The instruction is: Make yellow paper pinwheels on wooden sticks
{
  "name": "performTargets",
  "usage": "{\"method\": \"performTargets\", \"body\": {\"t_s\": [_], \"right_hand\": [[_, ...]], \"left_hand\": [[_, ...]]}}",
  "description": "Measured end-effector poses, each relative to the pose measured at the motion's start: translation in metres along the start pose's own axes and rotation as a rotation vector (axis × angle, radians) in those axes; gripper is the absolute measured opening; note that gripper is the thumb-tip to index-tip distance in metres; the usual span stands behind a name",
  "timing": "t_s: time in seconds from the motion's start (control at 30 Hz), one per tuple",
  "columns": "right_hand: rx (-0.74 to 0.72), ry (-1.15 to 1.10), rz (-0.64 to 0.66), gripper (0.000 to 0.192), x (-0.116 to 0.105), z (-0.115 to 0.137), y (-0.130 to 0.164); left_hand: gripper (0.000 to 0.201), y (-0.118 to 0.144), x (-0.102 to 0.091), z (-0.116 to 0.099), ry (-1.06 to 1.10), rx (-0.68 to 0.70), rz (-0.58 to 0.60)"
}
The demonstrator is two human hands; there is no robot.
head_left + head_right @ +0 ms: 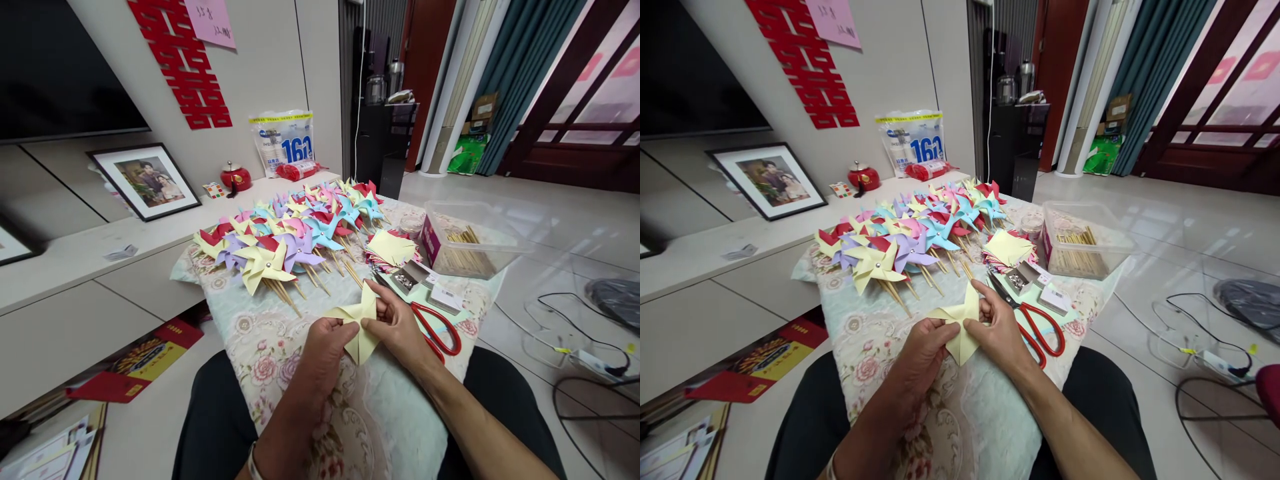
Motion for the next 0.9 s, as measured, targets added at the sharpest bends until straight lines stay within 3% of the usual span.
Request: {"method": "performTargets", "body": {"t_s": [0.33,0.5,0.57,0.7,0.8,0.9], "right_hand": [[-0.081,0.193,-0.042,0.074,-0.001,0.003,0.002],[-0.478,0.525,-0.265,0.050,-0.008,0.031,0.022],[-0.655,0.669,-0.290,0.040,-0.003,0.041,0.035],[-0.870,0.943,-0.143,0.027,0.017,0.045,0.052],[-0.889,1.121,-0.026,0.029,0.029,0.039,0.055],[-0.886,1.195,-0.025,0.022,0.033,0.037,0.055]], "left_hand": [[0.013,-0.004,-0.008,0.003,-0.113,0.011,-0.107],[0.012,-0.005,-0.015,-0.012,-0.177,0.031,-0.140],[0.010,0.003,-0.017,-0.025,-0.219,0.048,-0.150],[0.004,0.023,-0.020,-0.051,-0.468,0.183,-0.176],[0.002,0.030,-0.021,-0.062,-0.543,0.310,-0.189],[0.006,0.024,-0.023,-0.062,-0.573,0.329,-0.191]]}}
Point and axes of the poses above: each hand's wrist, its own y-axis away from the middle knuckle, its own x-axis out of the palm, z = x × y, the point moved 7 cm from there along -y, towards the middle knuckle, and after that the axes turned 12 degrees about x, right-handed, at the moved point
